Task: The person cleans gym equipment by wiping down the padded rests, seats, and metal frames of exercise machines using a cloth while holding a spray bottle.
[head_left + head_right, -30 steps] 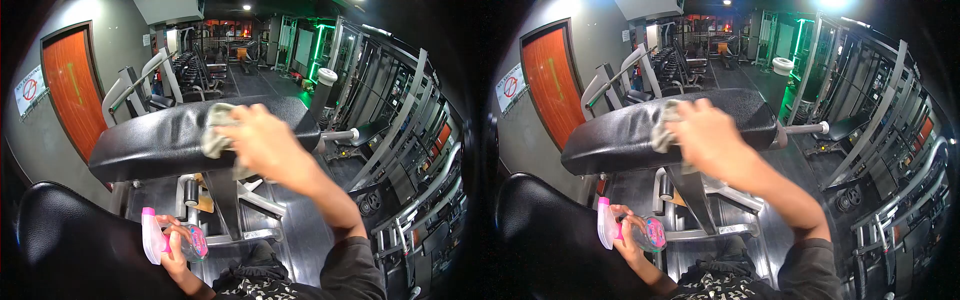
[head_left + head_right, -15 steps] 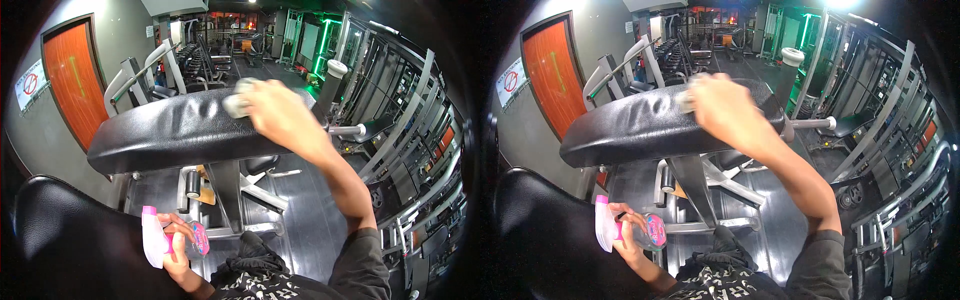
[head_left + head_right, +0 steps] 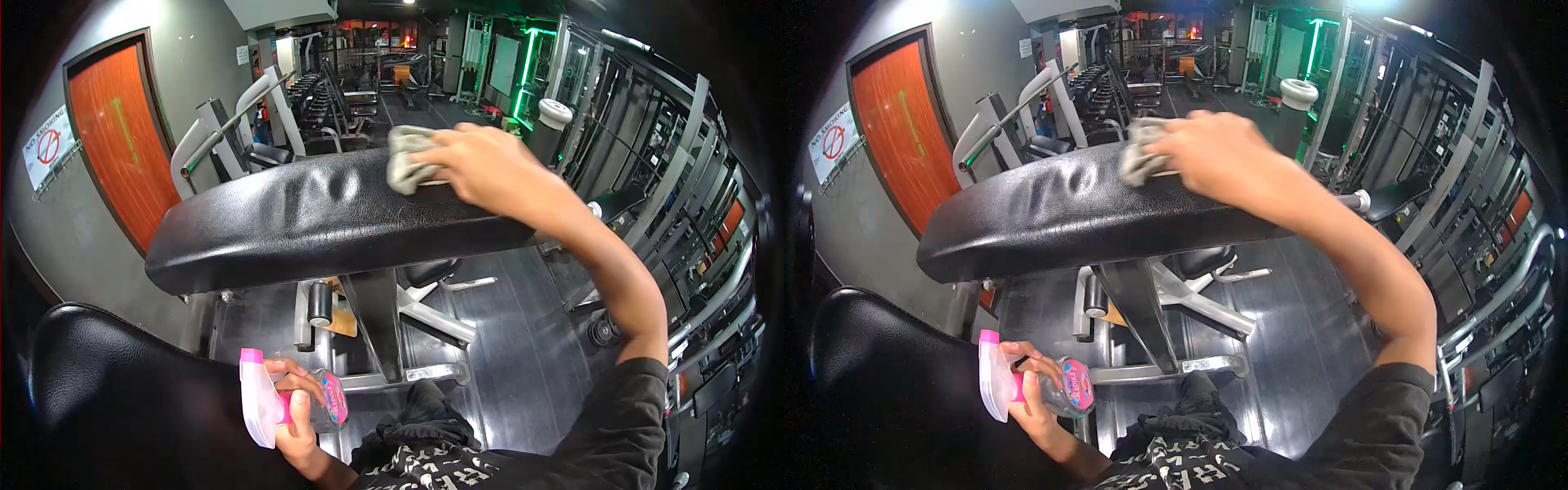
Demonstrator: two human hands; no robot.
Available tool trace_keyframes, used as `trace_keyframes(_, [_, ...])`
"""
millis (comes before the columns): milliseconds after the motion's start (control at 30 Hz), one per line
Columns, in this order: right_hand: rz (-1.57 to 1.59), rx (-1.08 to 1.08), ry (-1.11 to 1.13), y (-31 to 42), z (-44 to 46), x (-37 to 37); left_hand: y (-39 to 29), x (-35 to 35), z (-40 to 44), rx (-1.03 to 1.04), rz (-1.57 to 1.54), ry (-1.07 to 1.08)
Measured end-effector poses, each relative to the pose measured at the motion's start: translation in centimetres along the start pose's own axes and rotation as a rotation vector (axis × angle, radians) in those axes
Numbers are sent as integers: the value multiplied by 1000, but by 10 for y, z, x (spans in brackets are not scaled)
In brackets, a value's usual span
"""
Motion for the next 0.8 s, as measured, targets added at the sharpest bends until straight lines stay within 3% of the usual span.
trace_keyframes(67, [-57,141,90,-23,-21,-6,3,-3,0,-31,18,4])
trace_keyframes(133, [-38,216,-3,-33,-32,-5,5,-4,1,106,101,60])
trace_keyframes(300, [-200,382,-3,-44,-2,15,5,-6,0,116,91,66])
trace_keyframes(467, [-52,222,90,-37,44,25,5,-2,0,85,3,46])
trace_keyframes(633, [296,39,133,28,103,36,12,-1,1,-9,-24,83])
trace_keyframes(700, [464,-222,-15,58,121,41,16,-4,-2,14,18,54])
trace_keyframes(800, [463,-379,-133,78,125,38,10,-3,0,43,35,57])
Point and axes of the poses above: each hand's wrist, its own z-axis towards the middle knuckle, its own x-axis out of the palm, y = z × x, the point moved 3 cm from there along z, towards the middle knuckle, and after that the axes turned 1 degree about -x, right-handed, at the moved point
